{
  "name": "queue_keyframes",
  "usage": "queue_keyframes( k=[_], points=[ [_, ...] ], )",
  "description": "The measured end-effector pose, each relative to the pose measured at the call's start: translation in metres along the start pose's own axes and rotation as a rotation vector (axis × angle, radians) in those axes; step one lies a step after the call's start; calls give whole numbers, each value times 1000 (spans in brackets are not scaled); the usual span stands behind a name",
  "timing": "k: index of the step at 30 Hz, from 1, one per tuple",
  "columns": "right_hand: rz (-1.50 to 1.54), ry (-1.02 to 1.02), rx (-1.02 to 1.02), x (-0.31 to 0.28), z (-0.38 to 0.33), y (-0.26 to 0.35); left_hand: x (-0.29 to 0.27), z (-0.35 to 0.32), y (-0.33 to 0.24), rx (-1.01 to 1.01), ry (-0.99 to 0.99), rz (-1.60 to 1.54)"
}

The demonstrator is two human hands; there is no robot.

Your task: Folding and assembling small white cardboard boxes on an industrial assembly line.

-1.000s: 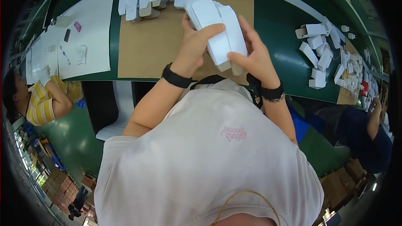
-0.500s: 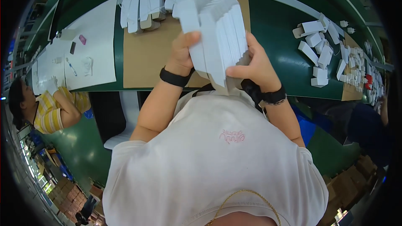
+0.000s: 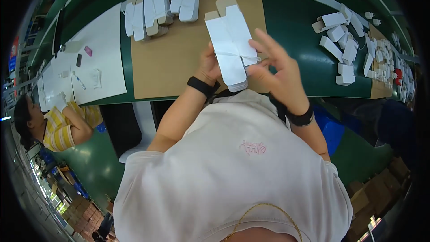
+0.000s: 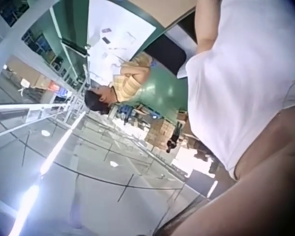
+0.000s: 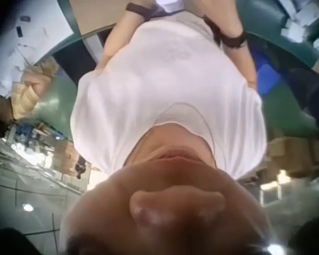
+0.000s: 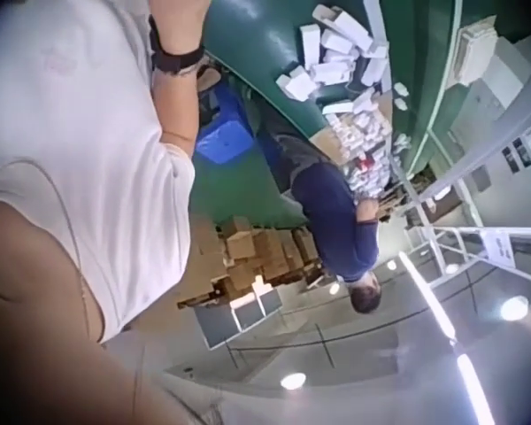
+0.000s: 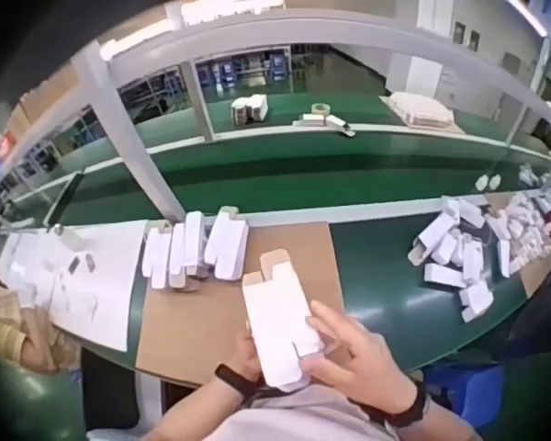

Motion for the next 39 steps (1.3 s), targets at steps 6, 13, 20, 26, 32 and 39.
queue_keyframes(
  k=[6,13,20,26,32,39],
  points=[
    [-224,-50,-215,0,11,-34,-4,12,-3,-9,13,46],
    [-375,-120,-343,6,17,-70,-33,29,2,9,-231,145],
    [-290,-75,-114,24,7,-117,-40,17,-36,344,-592,1482],
    [-230,31,62,30,17,-114,7,6,-20,534,73,2080],
    [144,43,267,22,24,-131,7,5,-19,570,255,2314],
    [-544,120,-412,43,77,-114,20,-1,-19,382,244,2380]
  ],
)
Point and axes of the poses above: each hand's wrist, its own z-axis towards the middle knuckle, its own x-axis out of the palm, y = z × x, the point moved 4 cm from there along z, towards the middle knuckle, and after that the axes turned 1 degree about -z, right-handed, at the moved point
